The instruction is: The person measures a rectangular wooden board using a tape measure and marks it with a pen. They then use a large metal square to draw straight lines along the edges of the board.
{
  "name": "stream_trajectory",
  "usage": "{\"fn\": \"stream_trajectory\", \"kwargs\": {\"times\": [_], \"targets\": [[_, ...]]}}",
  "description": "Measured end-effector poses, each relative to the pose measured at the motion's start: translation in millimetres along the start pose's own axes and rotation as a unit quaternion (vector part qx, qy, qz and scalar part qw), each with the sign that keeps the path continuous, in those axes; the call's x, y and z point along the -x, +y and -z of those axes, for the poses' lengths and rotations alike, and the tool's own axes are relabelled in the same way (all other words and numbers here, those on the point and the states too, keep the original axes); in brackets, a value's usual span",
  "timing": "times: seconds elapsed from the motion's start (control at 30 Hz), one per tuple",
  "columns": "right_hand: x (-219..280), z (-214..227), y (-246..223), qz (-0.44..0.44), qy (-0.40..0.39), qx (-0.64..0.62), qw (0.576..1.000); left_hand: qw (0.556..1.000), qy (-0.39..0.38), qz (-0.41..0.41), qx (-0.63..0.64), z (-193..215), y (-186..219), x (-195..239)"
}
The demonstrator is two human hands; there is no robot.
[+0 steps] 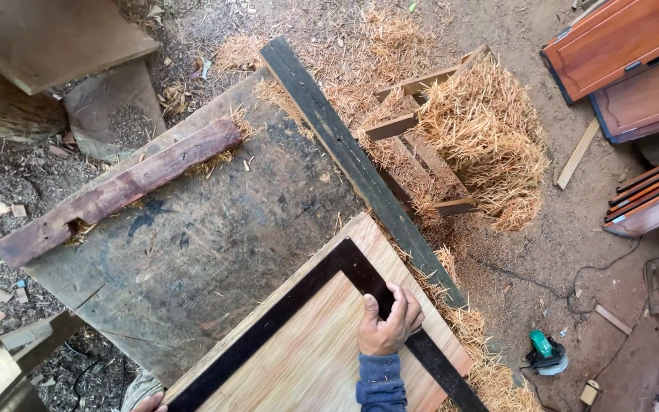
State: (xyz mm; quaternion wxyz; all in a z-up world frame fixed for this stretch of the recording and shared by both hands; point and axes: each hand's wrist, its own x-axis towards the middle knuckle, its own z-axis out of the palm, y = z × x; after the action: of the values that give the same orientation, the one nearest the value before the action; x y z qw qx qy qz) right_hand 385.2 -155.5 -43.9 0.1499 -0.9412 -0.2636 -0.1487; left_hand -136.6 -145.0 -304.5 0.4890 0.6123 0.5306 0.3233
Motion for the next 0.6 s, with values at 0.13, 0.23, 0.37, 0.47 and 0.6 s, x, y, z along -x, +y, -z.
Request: {"fn": "stream_trajectory", "kwargs": {"times": [0.13, 0.23, 0.37, 0.47, 0.6], "targets": [[-4.6, 3.2, -5.8, -0.023, -0.02, -0.009, 0.999, 0.987, 0.018, -0.148, -0.065, -25.0, -39.6, -49.8], [-1.3, 4.2, -1.2, -0.009, -0.028, -0.008, 1.0, 0.962, 0.029, -0.242, -0.123, -21.0, -3.7, -61.1], [-4.0, -2.2, 4.4, 0.002, -0.01, -0.004, 1.0, 0.951, -0.056, -0.238, -0.187, -18.3, 201.4, -103.9], [8.5, 12.8, 3.2, -0.001, -0.044, -0.006, 0.999, 0.95, -0.182, -0.131, -0.218, 7.5, 307.9, -114.6], [-1.5, 9.2, -7.9, 0.016, -0.029, -0.028, 0.999, 0.942, -0.202, -0.16, -0.215, 4.2, 321.9, -133.5]]}}
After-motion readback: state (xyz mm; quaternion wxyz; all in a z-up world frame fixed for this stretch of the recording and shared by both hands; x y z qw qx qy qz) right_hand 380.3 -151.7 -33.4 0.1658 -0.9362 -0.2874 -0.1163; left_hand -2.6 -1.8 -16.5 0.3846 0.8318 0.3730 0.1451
